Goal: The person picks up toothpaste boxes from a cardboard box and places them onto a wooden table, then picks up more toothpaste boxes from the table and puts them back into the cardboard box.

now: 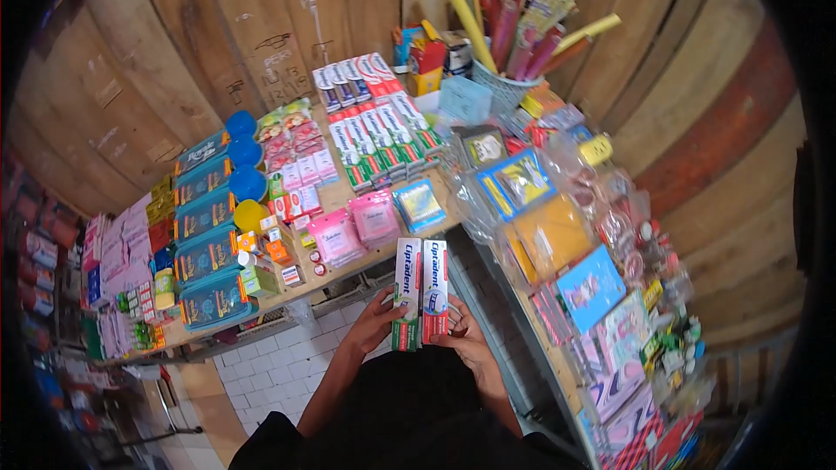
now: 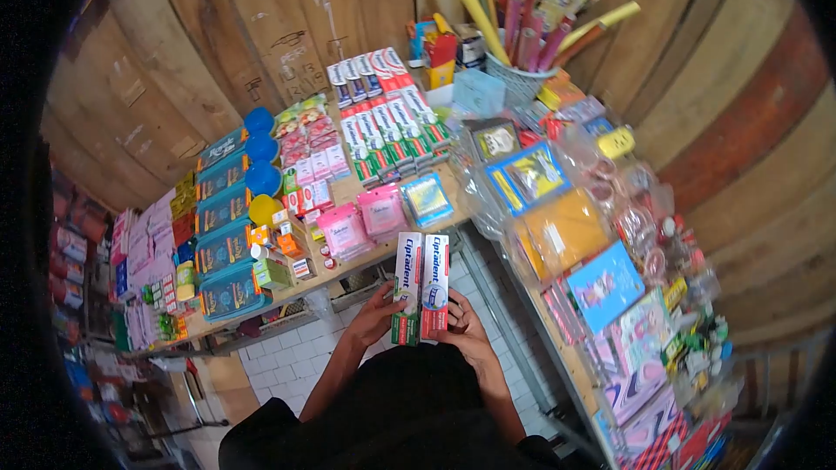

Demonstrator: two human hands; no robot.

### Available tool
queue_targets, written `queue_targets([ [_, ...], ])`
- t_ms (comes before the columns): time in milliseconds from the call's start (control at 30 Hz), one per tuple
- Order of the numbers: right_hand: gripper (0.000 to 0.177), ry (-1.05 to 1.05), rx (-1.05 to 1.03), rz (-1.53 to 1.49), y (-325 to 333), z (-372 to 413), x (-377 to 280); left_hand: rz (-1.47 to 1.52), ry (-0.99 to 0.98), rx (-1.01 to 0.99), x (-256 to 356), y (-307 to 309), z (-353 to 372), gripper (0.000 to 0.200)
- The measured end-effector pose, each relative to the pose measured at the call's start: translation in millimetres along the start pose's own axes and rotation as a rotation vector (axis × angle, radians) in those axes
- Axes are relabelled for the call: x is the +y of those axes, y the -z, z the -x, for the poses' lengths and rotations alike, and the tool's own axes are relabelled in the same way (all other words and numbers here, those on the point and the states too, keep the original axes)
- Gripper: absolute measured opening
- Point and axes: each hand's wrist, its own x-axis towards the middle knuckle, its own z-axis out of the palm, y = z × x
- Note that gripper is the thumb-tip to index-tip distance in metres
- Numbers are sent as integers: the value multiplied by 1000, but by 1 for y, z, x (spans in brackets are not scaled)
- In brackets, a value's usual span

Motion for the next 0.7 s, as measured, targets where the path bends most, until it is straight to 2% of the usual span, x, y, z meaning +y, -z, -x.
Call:
queue_targets([
  [300,89,-57,-95,80,25,-118,-86,157,-161,103,37,-25,-70,53],
  [433,79,-4,-216,64,41,-168,-105,193,-238,118,45,-32,-97,53],
  [700,81,-47,-211,80,45,-229,-124,257,-265,132,70,-37,-134,52],
])
